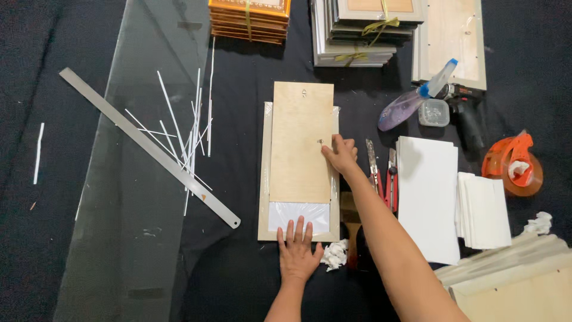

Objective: The person cuts a white sheet using a ruler and utility knife, then places the trimmed sheet into a picture frame. They cover it with a plastic sheet and a wooden backing board, completing the frame assembly.

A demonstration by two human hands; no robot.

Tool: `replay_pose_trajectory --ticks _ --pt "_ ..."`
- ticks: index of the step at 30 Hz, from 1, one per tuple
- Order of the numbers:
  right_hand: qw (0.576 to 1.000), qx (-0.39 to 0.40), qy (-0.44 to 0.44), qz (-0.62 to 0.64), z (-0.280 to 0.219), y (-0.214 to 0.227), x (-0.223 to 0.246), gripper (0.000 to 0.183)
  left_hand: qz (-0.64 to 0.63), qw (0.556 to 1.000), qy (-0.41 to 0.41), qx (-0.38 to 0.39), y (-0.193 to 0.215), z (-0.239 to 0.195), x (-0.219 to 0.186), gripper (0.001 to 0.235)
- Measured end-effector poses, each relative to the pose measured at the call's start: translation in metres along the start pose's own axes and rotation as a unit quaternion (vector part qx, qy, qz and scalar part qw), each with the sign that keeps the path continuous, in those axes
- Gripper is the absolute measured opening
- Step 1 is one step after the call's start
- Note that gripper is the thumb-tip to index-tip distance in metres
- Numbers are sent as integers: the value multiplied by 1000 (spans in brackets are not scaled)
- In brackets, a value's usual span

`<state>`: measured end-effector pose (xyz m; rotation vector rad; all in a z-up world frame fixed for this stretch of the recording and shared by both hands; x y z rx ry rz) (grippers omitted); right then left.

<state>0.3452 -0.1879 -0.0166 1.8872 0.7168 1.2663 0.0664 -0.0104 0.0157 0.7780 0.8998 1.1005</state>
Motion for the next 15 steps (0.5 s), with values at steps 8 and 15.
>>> replay_pose_trajectory --ticks 8,15 --pt "999 -38 22 2 -2 -4 -13 53 -17 1000 6 -11 1 0 -1 82" --pt "1000 3 26 -13 -26 0 -7 50 -4 1000 3 -8 5 3 0 79"
Point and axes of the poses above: each hand's wrist, its own z-axis towards the middle knuckle, its own y-axis out of the back of the hand, x = y × z, the point moved 7 cm from there along z, towards the middle knuckle, and after that the axes turned 12 degrees about -x, right-handed, at the moved point
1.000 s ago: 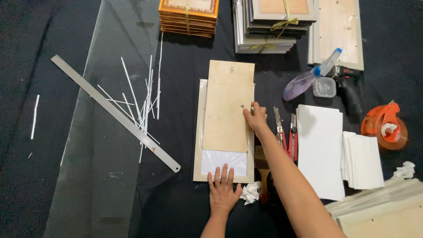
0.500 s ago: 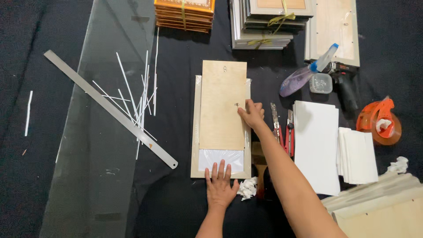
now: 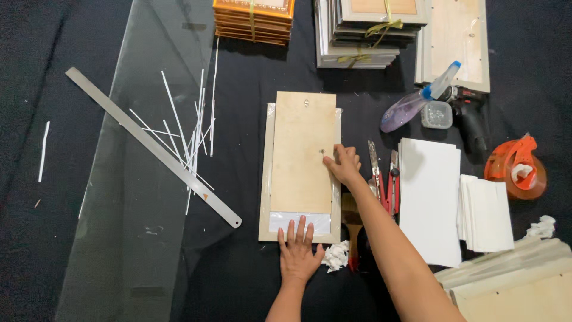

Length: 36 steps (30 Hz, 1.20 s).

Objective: The person cuts a white sheet using a ruler and utility knife, then places the trimmed sheet into a picture frame. They cover it with a plastic sheet and a wooden backing board, completing the frame assembly.

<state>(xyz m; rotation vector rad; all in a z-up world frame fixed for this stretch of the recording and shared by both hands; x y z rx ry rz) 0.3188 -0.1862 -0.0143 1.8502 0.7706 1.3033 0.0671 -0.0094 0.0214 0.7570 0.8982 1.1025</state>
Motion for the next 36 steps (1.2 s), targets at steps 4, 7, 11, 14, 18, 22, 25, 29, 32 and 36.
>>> replay_pose_trajectory --ticks 4,7,11,14,18,22,25,29,32,36 --pt "1000 -16 -5 10 -10 -3 -7 46 28 1000 -2 -4 4 4 -1 97" --pt "1000 -24 14 3 -17 -5 -11 50 42 999 1 4 6 3 -1 99" --pt "1000 -25 10 9 -21 -2 -10 51 40 999 0 3 4 8 0 99" --pt "1000 -14 9 5 -27 -2 -12 52 34 999 1 10 3 3 -1 99" --pt "999 -22 22 -9 -24 -6 -17 52 36 999 4 15 0 3 0 100" --pt "1000 -8 19 -7 -33 -4 -17 61 50 999 1 23 5 7 -1 103" --pt "1000 -13 17 -5 -37 2 -14 58 63 998 0 19 7 6 -1 103" --pt "993 27 54 -106 -34 22 11 56 57 998 -4 13 2 5 -4 100" --pt "960 9 89 -263 -14 25 35 61 62 998 -3 7 2 4 -3 103" --pt "940 -76 112 -313 49 42 67 70 74 997 -9 5 3 5 -3 106"
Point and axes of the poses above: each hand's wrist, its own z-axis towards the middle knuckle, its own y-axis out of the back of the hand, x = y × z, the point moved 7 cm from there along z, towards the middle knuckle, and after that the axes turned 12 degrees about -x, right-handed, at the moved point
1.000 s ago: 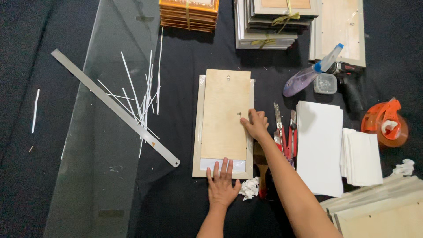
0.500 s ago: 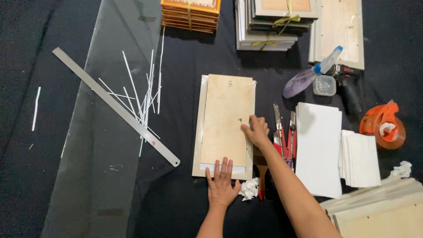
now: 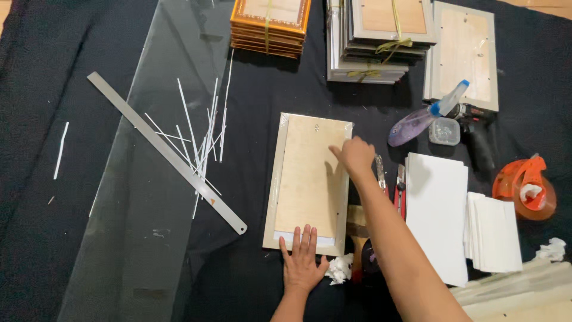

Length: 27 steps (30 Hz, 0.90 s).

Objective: The person cuts a white sheet using a ruler and utility knife, then places the trimmed sheet into a picture frame. They cover it with a plastic sheet and a wooden backing board, completing the frame assembly.

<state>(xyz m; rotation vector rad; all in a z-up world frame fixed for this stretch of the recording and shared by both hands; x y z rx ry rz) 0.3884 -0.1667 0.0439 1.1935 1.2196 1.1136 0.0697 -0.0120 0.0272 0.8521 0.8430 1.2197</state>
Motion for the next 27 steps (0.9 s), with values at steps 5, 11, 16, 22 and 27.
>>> replay_pose_trajectory --ticks 5,11,16,22,27 --pt "968 -47 115 219 73 21 37 49 -10 1000 5 -6 1 4 2 104" --pt "958 57 156 235 89 -15 60 59 -4 1000 4 5 6 5 3 106" --pt "947 -47 181 261 79 -17 60 56 -22 1000 3 -3 8 8 4 102" --pt "938 -92 224 250 60 -29 60 55 -12 1000 5 6 9 8 4 102" --pt "943 -82 212 241 53 -22 59 47 -13 1000 4 2 11 8 5 104"
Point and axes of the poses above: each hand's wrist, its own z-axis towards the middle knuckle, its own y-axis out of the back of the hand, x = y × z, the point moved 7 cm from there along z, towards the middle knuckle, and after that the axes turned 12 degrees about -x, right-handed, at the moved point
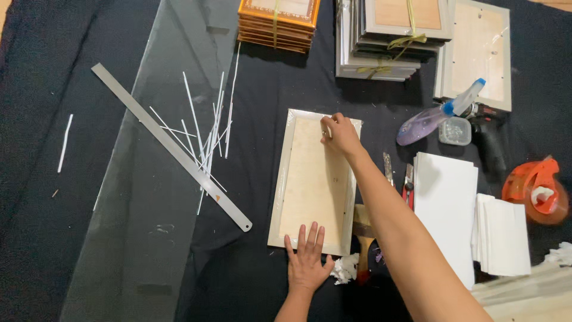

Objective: The person cuts a white sheet using a ruler and utility knife, then places the trimmed sheet into a picture frame. They cover it with a plastic sheet and a wooden backing board, completing the frame assembly.

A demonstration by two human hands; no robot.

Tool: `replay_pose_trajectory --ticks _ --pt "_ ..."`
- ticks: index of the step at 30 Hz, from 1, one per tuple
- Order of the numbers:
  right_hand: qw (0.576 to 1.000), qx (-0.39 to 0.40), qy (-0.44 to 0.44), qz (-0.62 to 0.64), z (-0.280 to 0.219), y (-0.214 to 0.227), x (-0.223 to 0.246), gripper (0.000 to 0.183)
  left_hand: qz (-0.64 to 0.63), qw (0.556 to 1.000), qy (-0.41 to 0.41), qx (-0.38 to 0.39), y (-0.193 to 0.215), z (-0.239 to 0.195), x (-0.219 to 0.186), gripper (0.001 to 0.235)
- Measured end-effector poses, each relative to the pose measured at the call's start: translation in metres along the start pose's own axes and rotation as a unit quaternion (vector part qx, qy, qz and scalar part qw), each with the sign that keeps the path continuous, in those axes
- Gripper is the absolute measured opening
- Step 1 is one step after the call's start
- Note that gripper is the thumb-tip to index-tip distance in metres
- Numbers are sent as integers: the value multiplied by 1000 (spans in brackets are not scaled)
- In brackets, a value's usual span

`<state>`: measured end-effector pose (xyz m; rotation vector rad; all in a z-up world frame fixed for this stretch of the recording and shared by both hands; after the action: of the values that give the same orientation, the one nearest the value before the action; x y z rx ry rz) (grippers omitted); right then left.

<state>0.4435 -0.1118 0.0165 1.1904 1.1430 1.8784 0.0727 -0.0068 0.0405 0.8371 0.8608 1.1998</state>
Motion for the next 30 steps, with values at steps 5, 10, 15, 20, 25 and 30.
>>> replay_pose_trajectory --ticks 5,10,15,20,25,30 --pt "1000 -11 1 -12 -4 10 7 46 5 1000 -2 -4 1 2 0 105" --pt "1000 6 -18 -25 -11 9 5 48 -5 1000 -5 -5 3 2 -2 103" --pt "990 -84 103 -47 -25 6 20 57 16 1000 -8 -7 6 4 -2 105" --pt "1000 1 -18 -9 -25 12 18 49 18 1000 -8 -6 2 3 -4 105" --pt "955 -22 -245 166 -39 50 -40 46 13 1000 -5 -4 0 3 -4 101" --pt "866 -155 -437 190 -107 39 -101 17 18 1000 -8 2 0 3 -3 98"
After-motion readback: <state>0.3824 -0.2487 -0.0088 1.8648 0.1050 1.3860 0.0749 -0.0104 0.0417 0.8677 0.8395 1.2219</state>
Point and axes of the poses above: each hand's wrist, its own z-axis towards the middle knuckle, its own y-axis out of the back of the hand, x = y × z, the point moved 7 cm from there along z, towards the middle knuckle, and after that the axes turned 12 degrees about -x, right-handed, at the moved point
